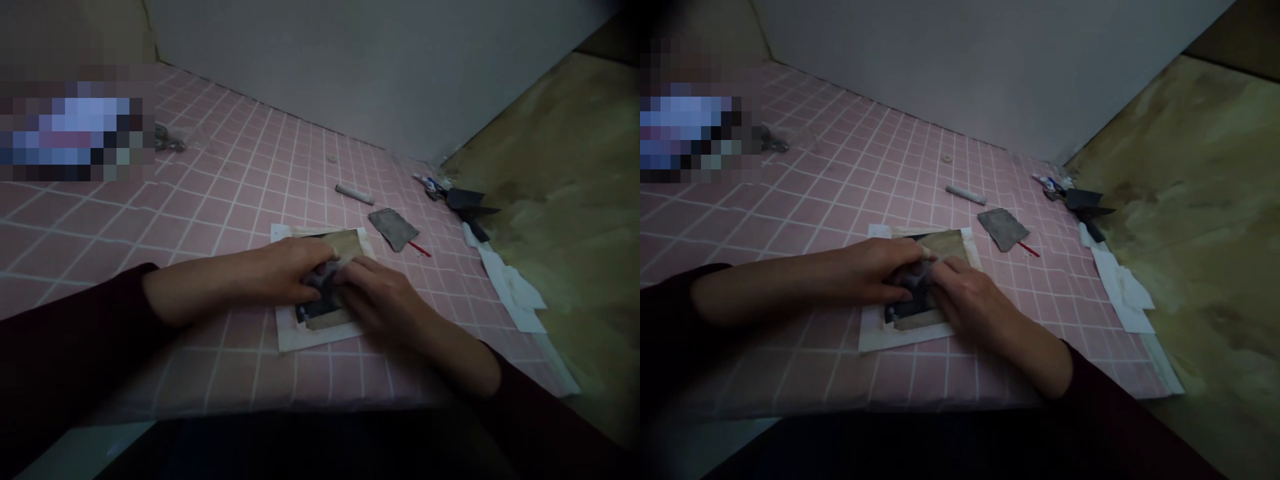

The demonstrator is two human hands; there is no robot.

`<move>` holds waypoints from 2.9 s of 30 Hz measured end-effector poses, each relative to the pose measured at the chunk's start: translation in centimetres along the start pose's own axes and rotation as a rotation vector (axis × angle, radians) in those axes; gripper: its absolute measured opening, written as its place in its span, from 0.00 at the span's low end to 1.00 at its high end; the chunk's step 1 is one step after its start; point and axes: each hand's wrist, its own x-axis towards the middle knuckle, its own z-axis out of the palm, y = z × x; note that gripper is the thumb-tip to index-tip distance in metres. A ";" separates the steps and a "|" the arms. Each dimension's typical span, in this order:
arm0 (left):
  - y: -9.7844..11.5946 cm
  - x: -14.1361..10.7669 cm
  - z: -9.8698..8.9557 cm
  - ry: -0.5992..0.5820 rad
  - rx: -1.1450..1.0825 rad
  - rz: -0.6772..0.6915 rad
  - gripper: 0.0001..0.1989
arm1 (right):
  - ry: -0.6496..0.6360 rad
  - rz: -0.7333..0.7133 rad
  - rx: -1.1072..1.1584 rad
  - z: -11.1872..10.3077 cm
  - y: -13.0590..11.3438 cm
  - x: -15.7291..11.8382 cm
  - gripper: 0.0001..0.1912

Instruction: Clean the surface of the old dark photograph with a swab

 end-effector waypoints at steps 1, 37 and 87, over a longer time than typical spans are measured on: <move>0.1 0.0 0.0 -0.007 -0.005 -0.005 0.11 | 0.008 0.035 -0.029 -0.3 0.3 -0.2 0.05; 0.7 0.0 -0.5 -0.022 0.036 -0.057 0.09 | 0.036 -0.055 -0.016 0.5 -0.1 0.7 0.04; 0.3 -0.2 -0.3 -0.024 -0.002 -0.004 0.09 | 0.021 0.053 -0.126 -0.3 0.3 -0.1 0.05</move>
